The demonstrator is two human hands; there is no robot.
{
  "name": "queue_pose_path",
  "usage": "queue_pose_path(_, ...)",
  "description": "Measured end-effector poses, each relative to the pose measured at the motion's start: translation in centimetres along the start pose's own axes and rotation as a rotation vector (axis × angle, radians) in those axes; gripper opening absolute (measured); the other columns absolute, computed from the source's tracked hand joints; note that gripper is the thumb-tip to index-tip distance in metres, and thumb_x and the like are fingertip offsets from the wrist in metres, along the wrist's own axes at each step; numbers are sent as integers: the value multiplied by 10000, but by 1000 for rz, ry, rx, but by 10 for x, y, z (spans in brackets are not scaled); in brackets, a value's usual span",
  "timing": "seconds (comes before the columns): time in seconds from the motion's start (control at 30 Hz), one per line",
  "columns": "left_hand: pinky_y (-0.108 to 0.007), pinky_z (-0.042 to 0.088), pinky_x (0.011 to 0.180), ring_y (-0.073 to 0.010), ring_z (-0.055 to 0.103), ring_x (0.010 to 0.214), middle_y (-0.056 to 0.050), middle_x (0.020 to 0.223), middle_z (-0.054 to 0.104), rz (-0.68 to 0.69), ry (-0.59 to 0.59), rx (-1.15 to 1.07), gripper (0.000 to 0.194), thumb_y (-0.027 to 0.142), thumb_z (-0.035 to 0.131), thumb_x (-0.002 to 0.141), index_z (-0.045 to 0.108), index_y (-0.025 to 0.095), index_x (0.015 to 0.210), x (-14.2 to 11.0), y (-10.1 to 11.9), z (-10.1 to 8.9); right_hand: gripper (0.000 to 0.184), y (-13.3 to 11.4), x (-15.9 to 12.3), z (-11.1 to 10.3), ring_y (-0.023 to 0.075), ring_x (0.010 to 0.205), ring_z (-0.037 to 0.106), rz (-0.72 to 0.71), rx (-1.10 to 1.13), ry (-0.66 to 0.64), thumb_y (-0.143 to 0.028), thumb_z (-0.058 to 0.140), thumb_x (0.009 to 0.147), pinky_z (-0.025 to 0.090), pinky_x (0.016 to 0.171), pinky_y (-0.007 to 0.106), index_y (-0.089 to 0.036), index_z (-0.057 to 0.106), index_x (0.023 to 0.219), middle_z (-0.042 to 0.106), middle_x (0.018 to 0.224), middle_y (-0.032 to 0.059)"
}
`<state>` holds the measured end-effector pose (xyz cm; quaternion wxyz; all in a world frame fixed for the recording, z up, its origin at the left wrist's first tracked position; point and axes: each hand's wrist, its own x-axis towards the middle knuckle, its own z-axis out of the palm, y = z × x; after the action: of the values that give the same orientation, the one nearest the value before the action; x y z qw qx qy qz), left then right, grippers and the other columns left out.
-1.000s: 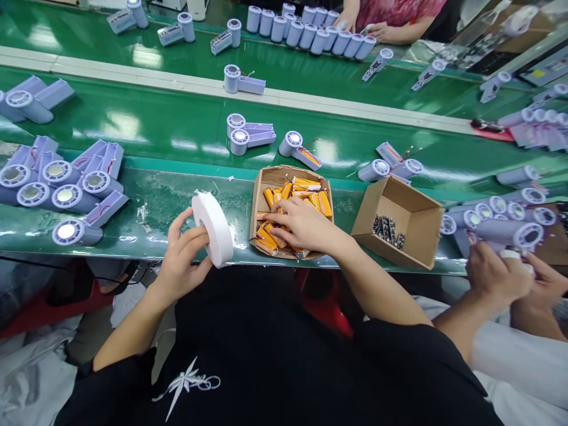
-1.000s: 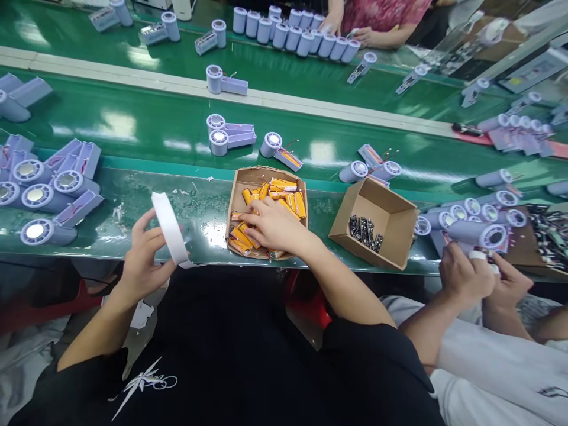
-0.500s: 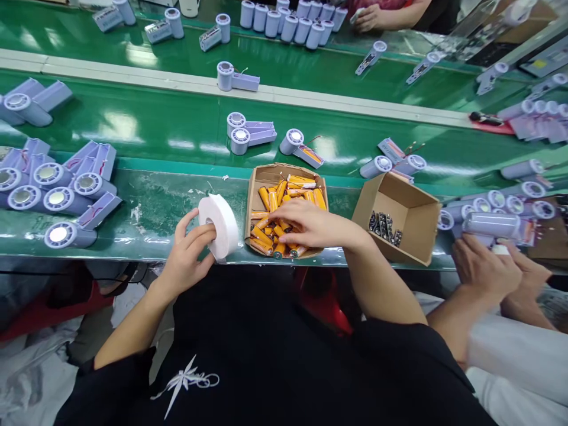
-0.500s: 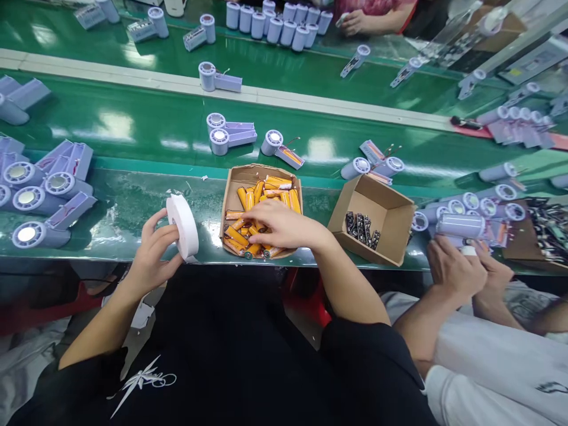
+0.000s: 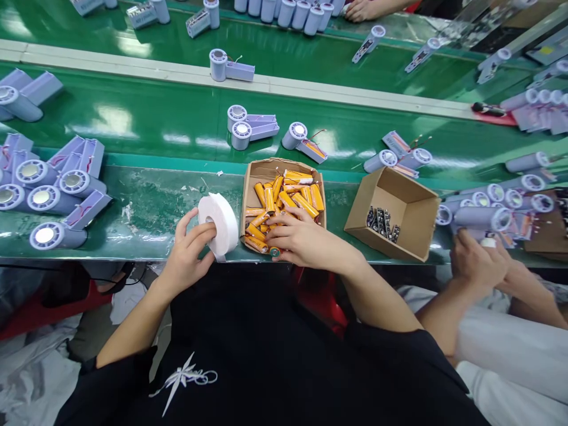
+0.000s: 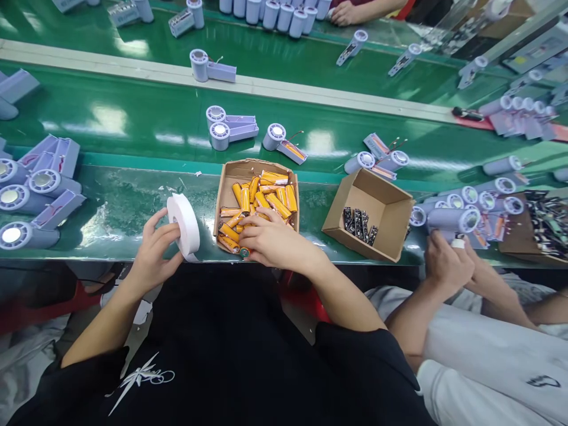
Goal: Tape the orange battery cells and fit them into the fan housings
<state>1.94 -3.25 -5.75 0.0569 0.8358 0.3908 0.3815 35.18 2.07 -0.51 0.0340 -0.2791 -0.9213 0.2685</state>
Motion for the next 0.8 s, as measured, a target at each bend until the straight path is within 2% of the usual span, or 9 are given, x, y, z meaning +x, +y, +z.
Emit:
queue_pose_path(0.07, -682, 457, 1281, -268, 749, 1179, -79, 1263, 784, 0, -20, 22, 564, -4, 652, 907, 613, 253, 1407, -1, 0, 1, 248, 2, -3, 1, 298, 1220, 758, 49, 210, 133, -358, 744, 1039, 451, 1222, 557, -242, 818, 1245, 856, 1179, 96)
queue_pose_path(0.13, -692, 442, 1289, -295, 707, 1290, -80, 1299, 790, 6, -69, 55, 589, -16, 641, 910, 630, 266, 1427, -2, 1, 0, 418, 3, -7, 0, 251, 1005, 811, 181, 478, 312, -455, 710, 1060, 609, 982, 421, -219, 737, 1404, 862, 1125, 103)
queue_pose_path(0.2, -678, 490, 1255, -340, 592, 1464, -76, 1321, 795, 23, -117, 96, 587, -28, 639, 919, 656, 275, 1422, -3, 3, -3, 556, 1, -10, -2, 228, 878, 814, 290, 695, 421, -538, 703, 1056, 614, 756, 318, -200, 652, 1495, 857, 1017, 93)
queue_pose_path(0.27, -610, 581, 1186, -379, 415, 1611, -73, 1332, 800, 53, -159, 138, 570, -39, 646, 925, 687, 266, 1405, -2, 6, -8, 561, -6, -10, -6, 194, 770, 784, 298, 756, 442, -560, 718, 1043, 562, 652, 262, -191, 664, 1462, 833, 898, 61)
queue_pose_path(0.37, -542, 627, 1167, -382, 287, 1684, -52, 1371, 795, 118, -224, 198, 586, -56, 638, 922, 720, 258, 1410, 6, 11, -17, 420, -18, -6, -15, 122, 587, 646, 215, 536, 443, -471, 745, 1041, 473, 589, 229, -191, 764, 1352, 770, 728, -8)
queue_pose_path(0.43, -550, 590, 1236, -358, 341, 1671, -29, 1394, 789, 181, -261, 242, 608, -72, 619, 916, 733, 258, 1413, 14, 15, -23, 384, -23, -2, -22, 105, 540, 574, 163, 347, 454, -421, 746, 1047, 435, 579, 232, -194, 793, 1353, 736, 671, -30)
queue_pose_path(0.57, -487, 529, 1318, -300, 486, 1596, -10, 1393, 791, 303, -302, 332, 561, -100, 595, 914, 759, 210, 1353, 31, 22, -31, 434, -24, 3, -31, 122, 573, 567, 114, 97, 445, -460, 765, 1041, 419, 609, 254, -198, 801, 1385, 771, 724, 4)
queue_pose_path(0.67, -453, 522, 1321, -273, 567, 1533, -9, 1395, 788, 357, -309, 379, 491, -82, 602, 945, 765, 195, 1317, 39, 25, -32, 459, -23, 9, -29, 141, 609, 593, 102, 9, 414, -479, 788, 1023, 428, 646, 270, -191, 806, 1379, 813, 783, 37)
queue_pose_path(0.8, -437, 518, 1316, -236, 641, 1451, -3, 1414, 770, 375, -304, 416, 487, -78, 584, 963, 743, 194, 1333, 41, 25, -33, 399, -26, 12, -24, 138, 620, 612, 130, 72, 415, -423, 799, 1022, 468, 676, 265, -199, 823, 1352, 842, 829, 39)
